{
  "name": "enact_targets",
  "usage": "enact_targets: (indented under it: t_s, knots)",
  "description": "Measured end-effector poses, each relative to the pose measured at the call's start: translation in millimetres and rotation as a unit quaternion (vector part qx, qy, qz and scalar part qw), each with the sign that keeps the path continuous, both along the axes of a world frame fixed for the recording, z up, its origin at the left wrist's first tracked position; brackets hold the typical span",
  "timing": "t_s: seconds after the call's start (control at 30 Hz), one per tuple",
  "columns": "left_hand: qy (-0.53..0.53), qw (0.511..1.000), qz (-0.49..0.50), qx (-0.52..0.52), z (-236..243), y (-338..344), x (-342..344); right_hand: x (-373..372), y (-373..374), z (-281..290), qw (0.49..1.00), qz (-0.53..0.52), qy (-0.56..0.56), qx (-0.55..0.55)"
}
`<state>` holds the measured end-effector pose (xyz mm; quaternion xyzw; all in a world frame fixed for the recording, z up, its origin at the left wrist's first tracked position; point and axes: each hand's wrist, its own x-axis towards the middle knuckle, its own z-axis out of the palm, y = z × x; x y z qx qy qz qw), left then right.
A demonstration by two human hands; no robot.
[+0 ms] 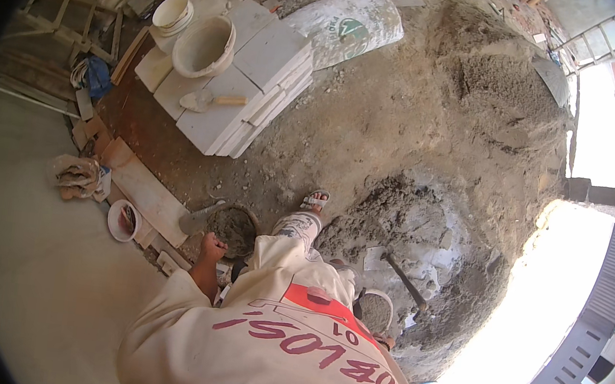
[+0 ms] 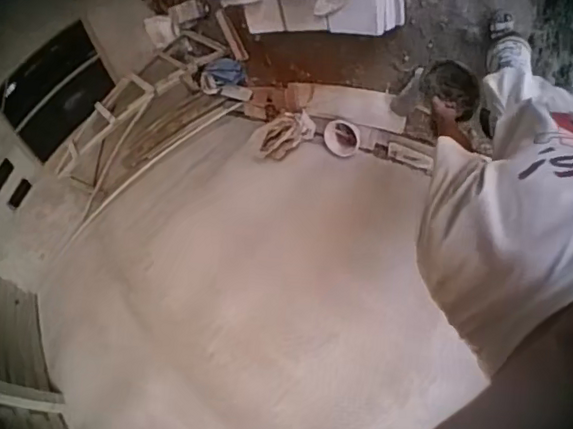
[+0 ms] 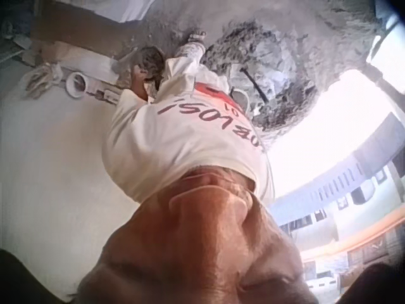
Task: The person mixes mortar with water in a pile on the ground using a shovel, then scoops the mixed mortar into a bucket.
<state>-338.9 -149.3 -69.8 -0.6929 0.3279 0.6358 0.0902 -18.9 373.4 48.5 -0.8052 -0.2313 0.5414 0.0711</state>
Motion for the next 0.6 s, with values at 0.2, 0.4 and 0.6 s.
enact_targets:
  t_s: [0.2,0.4,0.6]
  knots:
    - [0.041,0.998,0.021,0.039,1,36,-69,-80,19,9,0.997,-0.07,0.009,0.011]
    - [0.091,0.992,0.03,0.077,7,79,-139,-160,50,5,0.992,-0.12,0.026,0.025]
    - [0.087,0.992,0.04,0.081,4,122,-206,-249,107,-8,0.986,-0.161,0.037,0.03]
